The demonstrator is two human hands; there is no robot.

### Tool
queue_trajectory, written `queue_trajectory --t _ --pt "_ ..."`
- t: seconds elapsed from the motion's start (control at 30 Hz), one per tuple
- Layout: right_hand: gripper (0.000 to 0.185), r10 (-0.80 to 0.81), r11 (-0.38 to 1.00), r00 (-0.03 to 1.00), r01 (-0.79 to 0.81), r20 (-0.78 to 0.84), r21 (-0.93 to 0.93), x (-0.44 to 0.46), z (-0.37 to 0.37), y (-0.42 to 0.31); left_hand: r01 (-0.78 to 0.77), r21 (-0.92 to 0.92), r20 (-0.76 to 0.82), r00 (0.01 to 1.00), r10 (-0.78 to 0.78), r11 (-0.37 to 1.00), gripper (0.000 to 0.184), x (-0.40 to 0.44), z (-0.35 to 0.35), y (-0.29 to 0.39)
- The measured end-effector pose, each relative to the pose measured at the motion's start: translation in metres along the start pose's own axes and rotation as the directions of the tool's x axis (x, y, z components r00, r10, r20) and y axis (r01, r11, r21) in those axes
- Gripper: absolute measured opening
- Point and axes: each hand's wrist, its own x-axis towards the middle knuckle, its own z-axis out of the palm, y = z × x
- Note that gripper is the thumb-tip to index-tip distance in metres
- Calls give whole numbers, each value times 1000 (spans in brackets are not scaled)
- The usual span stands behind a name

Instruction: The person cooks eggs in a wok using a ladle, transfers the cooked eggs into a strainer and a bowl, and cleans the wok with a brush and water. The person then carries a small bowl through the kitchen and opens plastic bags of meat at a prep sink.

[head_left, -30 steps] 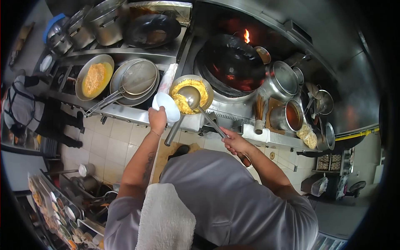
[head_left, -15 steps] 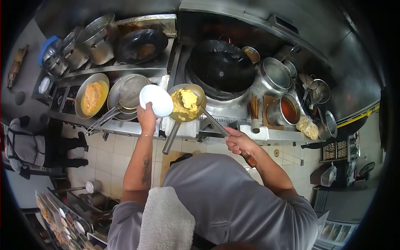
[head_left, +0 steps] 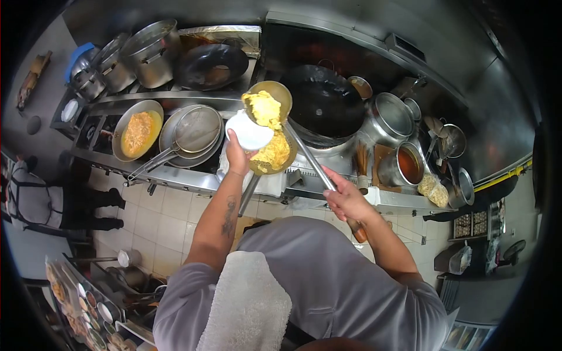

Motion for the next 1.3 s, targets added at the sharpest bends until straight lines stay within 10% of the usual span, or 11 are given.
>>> queue_trajectory --t 0.07,0.1,0.37,0.6,0.67,0.8,0.93,1.03,1.1,1.23,1.3 --pt "73 11 991 1000 -14 -24 -131 16 3 20 -25 -15 114 993 27 1000 83 14 2 7" --pt "74 -363 830 930 290 -66 -477 39 0 48 -76 -34 119 990 79 997 84 14 9 13" --pt "82 -433 316 885 -27 -170 -948 41 6 64 -72 -184 168 980 104 980 78 18 10 12" --pt "80 -721 434 693 461 8 -774 22 -10 66 -44 -229 164 983 83 973 73 16 3 0" --pt "79 -151 980 969 121 -197 -160 0 -4 49 -18 -243 137 989 52 970 73 14 0 4" --pt "77 -170 984 888 176 -428 -25 -19 -19 78 -90 -245 198 970 141 965 68 26 -48 9" --pt "73 -525 678 792 167 -312 -716 -33 -42 101 -80 -207 154 982 113 975 68 1 -81 38" --pt "70 -115 915 933 -34 -340 -402 -38 -23 93 -115 -126 70 990 124 985 69 -8 -99 54" --pt "70 -228 899 912 63 -341 -433 -30 -23 113 -152 -116 37 987 157 982 71 -9 -117 59" --pt "72 -97 978 751 -48 -653 -201 -36 -31 104 -113 -194 81 988 130 975 76 -14 -125 68" --pt "73 -491 834 475 14 -730 -551 -22 -56 134 -121 -187 76 988 137 975 78 -11 -121 68"
